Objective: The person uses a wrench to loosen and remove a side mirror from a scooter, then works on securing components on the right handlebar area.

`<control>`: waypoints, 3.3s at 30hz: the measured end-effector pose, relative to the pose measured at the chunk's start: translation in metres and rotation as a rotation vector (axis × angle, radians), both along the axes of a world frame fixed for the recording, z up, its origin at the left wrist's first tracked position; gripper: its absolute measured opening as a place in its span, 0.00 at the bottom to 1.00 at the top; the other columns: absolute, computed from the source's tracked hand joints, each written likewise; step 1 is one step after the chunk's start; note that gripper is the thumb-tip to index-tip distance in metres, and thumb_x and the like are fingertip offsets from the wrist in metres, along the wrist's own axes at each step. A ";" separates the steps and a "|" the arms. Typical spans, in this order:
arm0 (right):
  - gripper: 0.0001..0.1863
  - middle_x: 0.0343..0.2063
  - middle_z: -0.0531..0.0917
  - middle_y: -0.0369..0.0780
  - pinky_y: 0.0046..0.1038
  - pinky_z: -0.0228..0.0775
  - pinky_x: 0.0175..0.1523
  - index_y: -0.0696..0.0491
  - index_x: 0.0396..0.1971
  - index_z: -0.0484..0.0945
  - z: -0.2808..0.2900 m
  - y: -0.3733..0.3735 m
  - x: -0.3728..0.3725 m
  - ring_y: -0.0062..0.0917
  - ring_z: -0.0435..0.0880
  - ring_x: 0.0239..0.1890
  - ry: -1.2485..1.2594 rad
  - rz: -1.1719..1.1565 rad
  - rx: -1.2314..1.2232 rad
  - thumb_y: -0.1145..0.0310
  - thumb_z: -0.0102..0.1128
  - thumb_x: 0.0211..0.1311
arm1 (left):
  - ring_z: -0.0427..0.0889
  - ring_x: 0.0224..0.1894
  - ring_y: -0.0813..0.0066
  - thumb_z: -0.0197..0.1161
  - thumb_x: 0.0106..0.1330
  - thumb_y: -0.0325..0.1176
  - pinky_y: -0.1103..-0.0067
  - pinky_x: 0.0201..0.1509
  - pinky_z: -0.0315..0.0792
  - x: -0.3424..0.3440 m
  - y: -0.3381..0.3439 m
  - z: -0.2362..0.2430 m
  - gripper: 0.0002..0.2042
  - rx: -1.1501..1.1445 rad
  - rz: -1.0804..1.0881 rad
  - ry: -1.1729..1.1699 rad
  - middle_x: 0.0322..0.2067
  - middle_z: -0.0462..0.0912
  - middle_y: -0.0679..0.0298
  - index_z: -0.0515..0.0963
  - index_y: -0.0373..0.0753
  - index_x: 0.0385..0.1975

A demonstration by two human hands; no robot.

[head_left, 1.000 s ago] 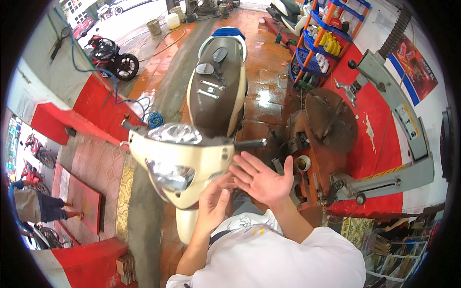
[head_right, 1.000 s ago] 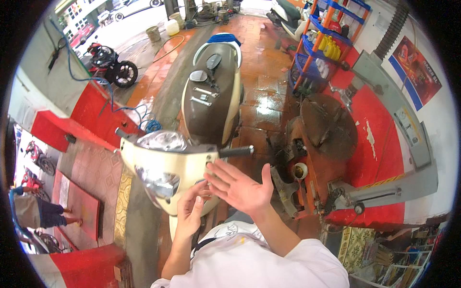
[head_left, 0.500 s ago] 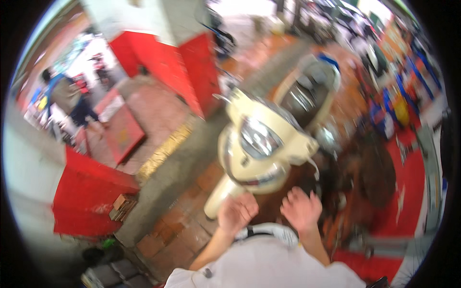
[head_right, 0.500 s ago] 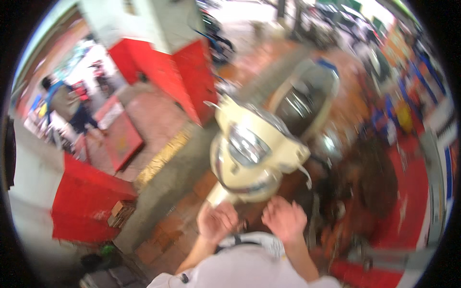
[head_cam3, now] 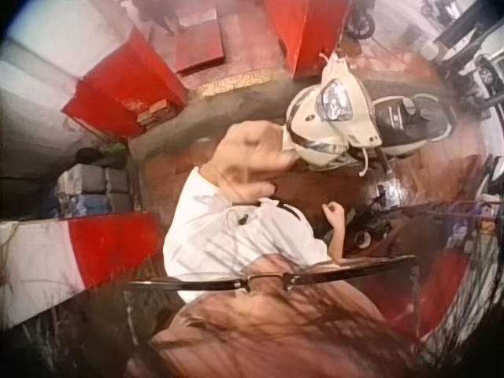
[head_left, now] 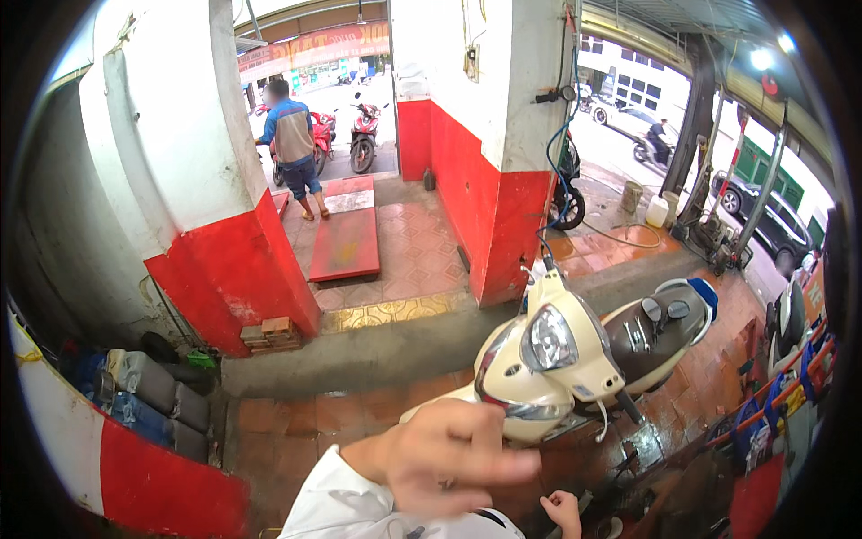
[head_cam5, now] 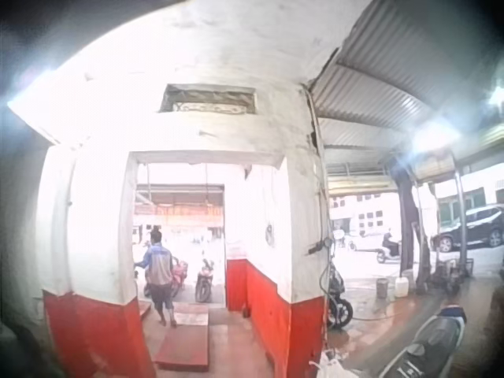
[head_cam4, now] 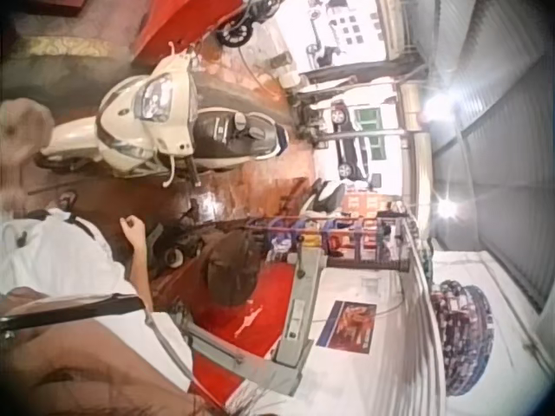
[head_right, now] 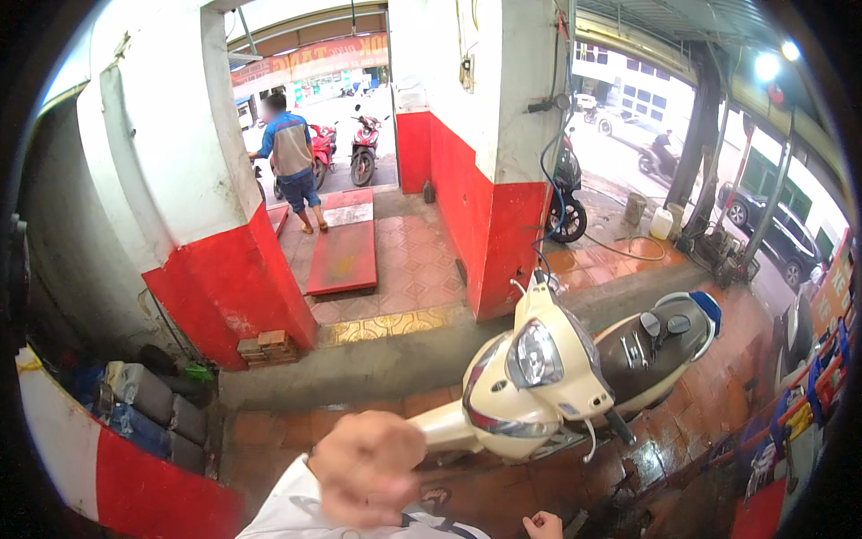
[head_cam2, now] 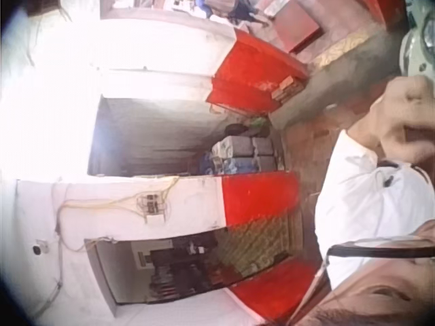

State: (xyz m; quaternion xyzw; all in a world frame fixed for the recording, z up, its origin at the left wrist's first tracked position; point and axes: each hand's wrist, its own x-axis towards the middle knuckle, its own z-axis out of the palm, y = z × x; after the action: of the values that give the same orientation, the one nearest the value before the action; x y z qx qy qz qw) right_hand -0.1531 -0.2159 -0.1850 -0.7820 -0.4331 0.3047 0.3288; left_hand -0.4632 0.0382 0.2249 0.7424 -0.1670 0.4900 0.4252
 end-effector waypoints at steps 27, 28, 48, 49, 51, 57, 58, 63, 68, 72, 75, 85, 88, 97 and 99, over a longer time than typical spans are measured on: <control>0.11 0.14 0.65 0.28 0.23 0.48 0.17 0.51 0.24 0.76 -0.120 -0.132 -0.030 0.13 0.60 0.12 0.801 -0.694 -0.027 0.62 0.63 0.64 | 0.82 0.27 0.65 0.62 0.65 0.45 0.67 0.34 0.77 -0.001 -0.012 -0.471 0.16 0.005 0.634 1.165 0.23 0.83 0.59 0.83 0.37 0.37; 0.11 0.14 0.66 0.29 0.23 0.48 0.17 0.51 0.25 0.77 -0.133 -0.159 -0.037 0.14 0.61 0.12 0.800 -0.779 -0.017 0.61 0.63 0.64 | 0.82 0.27 0.64 0.62 0.64 0.44 0.67 0.34 0.77 -0.019 -0.022 -0.511 0.16 -0.055 0.574 1.400 0.23 0.83 0.59 0.83 0.37 0.37; 0.17 0.18 0.78 0.36 0.30 0.66 0.24 0.52 0.24 0.84 -0.211 -0.314 -0.461 0.22 0.73 0.21 0.750 -1.649 0.308 0.52 0.70 0.52 | 0.82 0.27 0.64 0.64 0.64 0.39 0.68 0.32 0.76 0.013 0.016 -0.478 0.12 -0.005 -0.011 1.520 0.25 0.83 0.59 0.83 0.37 0.35; 0.18 0.19 0.77 0.36 0.30 0.66 0.23 0.52 0.26 0.84 -0.208 -0.303 -0.475 0.22 0.73 0.21 0.693 -1.731 0.285 0.50 0.70 0.53 | 0.82 0.27 0.64 0.64 0.64 0.39 0.68 0.32 0.76 0.022 0.009 -0.469 0.11 0.018 -0.061 1.461 0.25 0.83 0.59 0.83 0.37 0.35; 0.19 0.21 0.78 0.37 0.30 0.67 0.24 0.51 0.28 0.84 -0.193 -0.295 -0.477 0.22 0.74 0.21 0.697 -1.733 -0.017 0.47 0.68 0.54 | 0.82 0.27 0.64 0.64 0.64 0.39 0.68 0.32 0.76 0.045 -0.012 -0.431 0.11 0.049 -0.171 1.340 0.25 0.83 0.59 0.84 0.37 0.35; 0.15 0.17 0.76 0.38 0.30 0.56 0.16 0.54 0.28 0.82 -0.166 -0.285 -0.524 0.21 0.65 0.11 0.825 -2.061 0.170 0.56 0.63 0.61 | 0.82 0.27 0.63 0.64 0.63 0.37 0.69 0.31 0.75 0.066 -0.123 -0.275 0.10 0.121 -0.611 1.014 0.26 0.83 0.59 0.84 0.37 0.34; 0.15 0.17 0.75 0.37 0.30 0.55 0.16 0.53 0.29 0.81 -0.188 -0.291 -0.547 0.21 0.64 0.11 0.850 -2.137 0.309 0.55 0.63 0.62 | 0.82 0.27 0.63 0.65 0.63 0.37 0.69 0.31 0.75 0.062 -0.149 -0.253 0.09 0.134 -0.721 0.979 0.26 0.83 0.59 0.84 0.37 0.34; 0.12 0.15 0.73 0.36 0.30 0.54 0.14 0.51 0.32 0.80 -0.246 -0.326 -0.661 0.20 0.63 0.10 1.032 -2.289 0.591 0.57 0.63 0.62 | 0.81 0.27 0.63 0.65 0.63 0.36 0.69 0.31 0.75 0.019 -0.261 -0.159 0.08 0.223 -1.210 0.838 0.26 0.83 0.59 0.84 0.37 0.33; 0.15 0.14 0.71 0.31 0.27 0.54 0.16 0.46 0.26 0.80 -0.246 -0.320 -0.735 0.17 0.64 0.13 1.058 -2.302 0.816 0.50 0.61 0.62 | 0.81 0.27 0.63 0.65 0.63 0.34 0.69 0.31 0.75 -0.047 -0.357 -0.129 0.07 0.333 -1.614 0.804 0.26 0.83 0.59 0.84 0.37 0.33; 0.17 0.15 0.71 0.30 0.26 0.56 0.19 0.46 0.26 0.82 -0.269 -0.340 -0.767 0.15 0.65 0.16 0.840 -2.431 1.078 0.47 0.60 0.60 | 0.81 0.27 0.63 0.66 0.63 0.33 0.70 0.30 0.75 -0.092 -0.419 -0.130 0.07 0.340 -1.919 0.795 0.27 0.83 0.59 0.84 0.37 0.32; 0.15 0.17 0.71 0.30 0.25 0.55 0.20 0.48 0.29 0.83 -0.248 -0.385 -0.765 0.16 0.65 0.18 0.962 -2.407 0.524 0.51 0.63 0.59 | 0.81 0.27 0.63 0.66 0.63 0.33 0.70 0.30 0.75 -0.119 -0.453 -0.133 0.06 0.358 -2.023 0.793 0.27 0.83 0.59 0.84 0.37 0.32; 0.16 0.13 0.63 0.28 0.23 0.45 0.18 0.46 0.18 0.73 -0.189 -0.435 -0.703 0.15 0.58 0.14 0.870 -2.309 0.508 0.57 0.66 0.59 | 0.81 0.27 0.62 0.67 0.62 0.30 0.70 0.29 0.74 -0.155 -0.480 -0.123 0.04 0.295 -2.213 0.723 0.28 0.83 0.59 0.85 0.37 0.31; 0.15 0.13 0.64 0.28 0.22 0.43 0.18 0.47 0.19 0.75 -0.175 -0.442 -0.674 0.15 0.57 0.14 0.948 -2.181 0.464 0.58 0.66 0.59 | 0.81 0.27 0.62 0.67 0.62 0.29 0.70 0.29 0.74 -0.157 -0.476 -0.121 0.03 0.305 -2.194 0.713 0.28 0.83 0.59 0.85 0.37 0.31; 0.17 0.20 0.77 0.36 0.29 0.68 0.24 0.54 0.30 0.84 -0.198 -0.441 -0.677 0.23 0.74 0.21 0.803 -1.942 0.138 0.52 0.64 0.59 | 0.81 0.27 0.62 0.68 0.62 0.27 0.71 0.29 0.74 -0.136 -0.392 -0.049 0.02 0.331 -1.986 0.458 0.28 0.83 0.59 0.85 0.37 0.30; 0.20 0.33 0.88 0.43 0.35 0.77 0.42 0.59 0.36 0.85 -0.219 -0.438 -0.685 0.30 0.85 0.36 0.683 -1.905 0.086 0.56 0.64 0.56 | 0.81 0.27 0.62 0.68 0.62 0.27 0.71 0.28 0.74 -0.139 -0.365 -0.037 0.01 0.332 -1.887 0.415 0.29 0.83 0.59 0.85 0.37 0.29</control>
State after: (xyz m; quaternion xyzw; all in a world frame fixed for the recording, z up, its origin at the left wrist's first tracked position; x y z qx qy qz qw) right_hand -0.8381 -0.6537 -0.4045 -0.6604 0.4777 0.1072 0.5694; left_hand -0.6027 -0.3264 0.1880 0.4258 -0.6808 -0.2213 0.5534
